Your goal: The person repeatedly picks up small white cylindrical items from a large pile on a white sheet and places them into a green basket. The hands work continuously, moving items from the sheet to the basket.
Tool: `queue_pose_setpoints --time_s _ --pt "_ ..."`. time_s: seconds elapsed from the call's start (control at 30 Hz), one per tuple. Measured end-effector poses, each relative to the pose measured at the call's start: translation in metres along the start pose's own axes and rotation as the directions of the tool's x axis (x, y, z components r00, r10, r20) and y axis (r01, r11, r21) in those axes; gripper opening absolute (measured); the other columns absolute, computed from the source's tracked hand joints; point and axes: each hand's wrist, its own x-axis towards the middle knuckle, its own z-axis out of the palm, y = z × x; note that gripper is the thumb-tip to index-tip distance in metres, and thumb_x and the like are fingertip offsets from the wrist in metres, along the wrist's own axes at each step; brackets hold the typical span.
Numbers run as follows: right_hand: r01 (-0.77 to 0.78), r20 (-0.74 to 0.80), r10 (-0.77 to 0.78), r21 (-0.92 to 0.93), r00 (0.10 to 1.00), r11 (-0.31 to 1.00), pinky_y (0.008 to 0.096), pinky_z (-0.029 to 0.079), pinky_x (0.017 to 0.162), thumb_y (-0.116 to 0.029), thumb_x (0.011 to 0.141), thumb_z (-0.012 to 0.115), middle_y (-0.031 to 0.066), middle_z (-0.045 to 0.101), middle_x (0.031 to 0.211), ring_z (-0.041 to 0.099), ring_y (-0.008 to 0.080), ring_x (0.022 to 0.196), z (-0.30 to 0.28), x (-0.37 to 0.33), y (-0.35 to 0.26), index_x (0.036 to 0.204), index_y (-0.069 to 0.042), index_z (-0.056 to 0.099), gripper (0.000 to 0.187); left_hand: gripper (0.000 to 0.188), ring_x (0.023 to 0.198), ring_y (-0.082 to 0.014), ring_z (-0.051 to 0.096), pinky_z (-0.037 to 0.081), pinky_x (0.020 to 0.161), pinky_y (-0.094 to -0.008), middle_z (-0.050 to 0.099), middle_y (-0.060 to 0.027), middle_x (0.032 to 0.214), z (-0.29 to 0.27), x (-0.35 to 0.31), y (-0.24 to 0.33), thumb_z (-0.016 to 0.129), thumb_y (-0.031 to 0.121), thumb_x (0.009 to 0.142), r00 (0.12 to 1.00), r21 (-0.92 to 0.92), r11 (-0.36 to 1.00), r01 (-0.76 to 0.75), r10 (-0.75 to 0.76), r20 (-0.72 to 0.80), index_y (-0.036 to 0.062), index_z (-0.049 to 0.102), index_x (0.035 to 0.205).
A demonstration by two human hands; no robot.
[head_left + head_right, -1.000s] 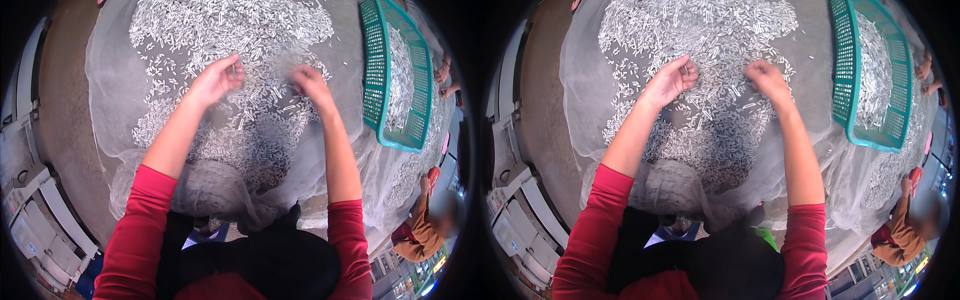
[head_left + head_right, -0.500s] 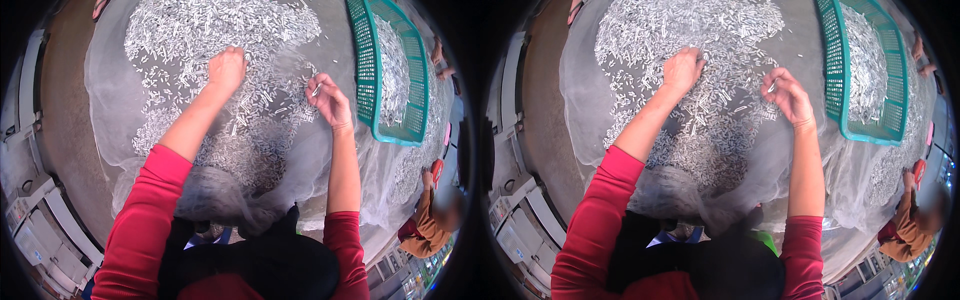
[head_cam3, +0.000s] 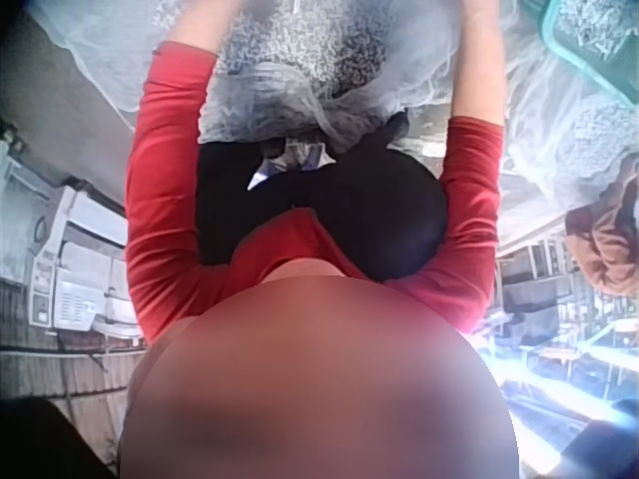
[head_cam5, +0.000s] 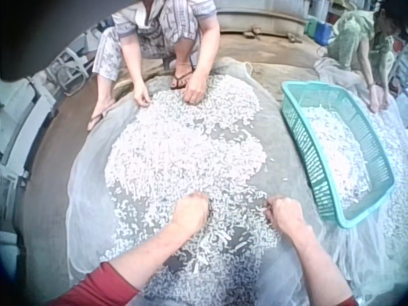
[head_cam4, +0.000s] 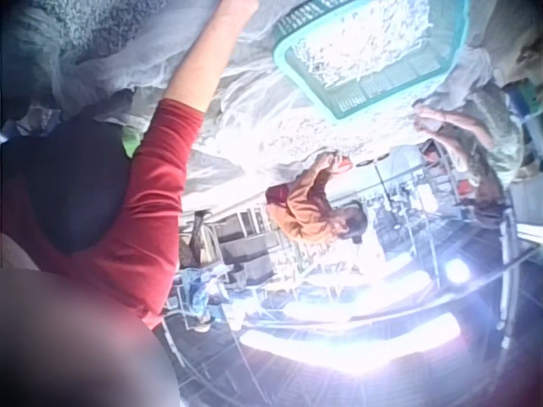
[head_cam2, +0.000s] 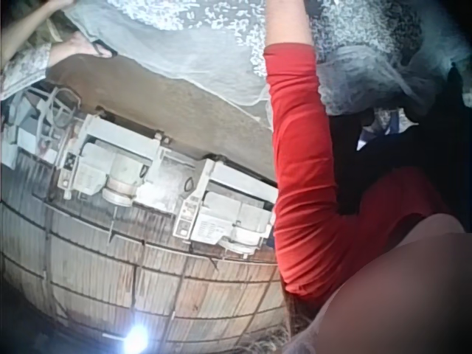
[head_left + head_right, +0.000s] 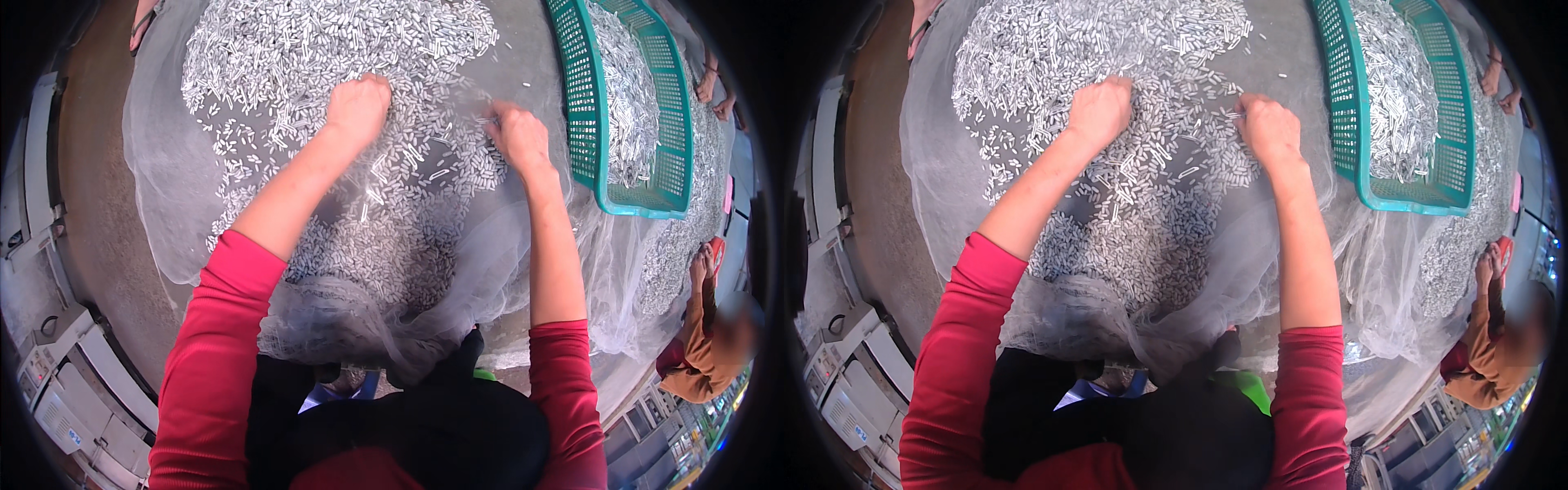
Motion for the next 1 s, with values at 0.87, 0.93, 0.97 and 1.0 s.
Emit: queue_pose_setpoints --time_s 0.87,0.93,0.97,1.0 --pt "-0.391 0.389 0.066 0.874 0.919 0.287 0.0319 0.047 0.062 -0.018 0.082 0.064 0.0024 0.063 0.078 0.064 0.0214 0.073 0.014 -0.026 -0.017 0.088 -0.008 0.063 0.011 0.024 0.084 -0.0179 0.059 0.048 0.069 -0.0289 0.060 -0.0057 0.098 -0.008 -0.044 -0.009 0.063 0.016 0.085 0.825 -0.784 -0.369 0.499 0.480 0.298 0.0059 0.059 0.106" --pt "-0.394 0.378 -0.155 0.915 0.913 -0.084 0.0283 0.045 0.063 -0.015 0.081 0.063 0.0009 0.061 0.079 0.061 0.0163 0.075 0.003 -0.036 -0.010 0.087 -0.006 0.063 0.011 0.019 0.080 -0.0156 0.060 0.047 0.066 -0.0280 0.061 -0.0031 0.089 -0.001 -0.045 0.004 0.064 0.017 0.085 0.863 -0.909 0.245 0.338 0.304 0.403 0.0079 0.061 0.101" --pt "-0.411 0.355 -0.236 0.874 0.905 -0.259 0.0265 0.044 0.063 -0.014 0.081 0.063 0.0001 0.060 0.080 0.059 0.0138 0.076 0.000 -0.040 -0.008 0.087 -0.005 0.063 0.011 0.017 0.078 -0.0144 0.060 0.047 0.065 -0.0275 0.061 -0.0018 0.085 0.003 -0.045 0.010 0.064 0.018 0.085 0.895 -0.805 0.547 0.231 0.205 0.396 0.0088 0.062 0.099" --pt "-0.445 0.380 -0.285 0.870 0.880 -0.213 0.0263 0.044 0.066 -0.013 0.081 0.064 0.0007 0.060 0.082 0.059 0.0130 0.080 0.000 -0.041 -0.008 0.088 -0.005 0.063 0.010 0.010 0.070 -0.0133 0.058 0.045 0.062 -0.0274 0.059 -0.0020 0.074 0.006 -0.050 0.017 0.066 0.017 0.083 0.914 -0.753 0.634 0.179 0.175 0.365 0.0105 0.065 0.090"
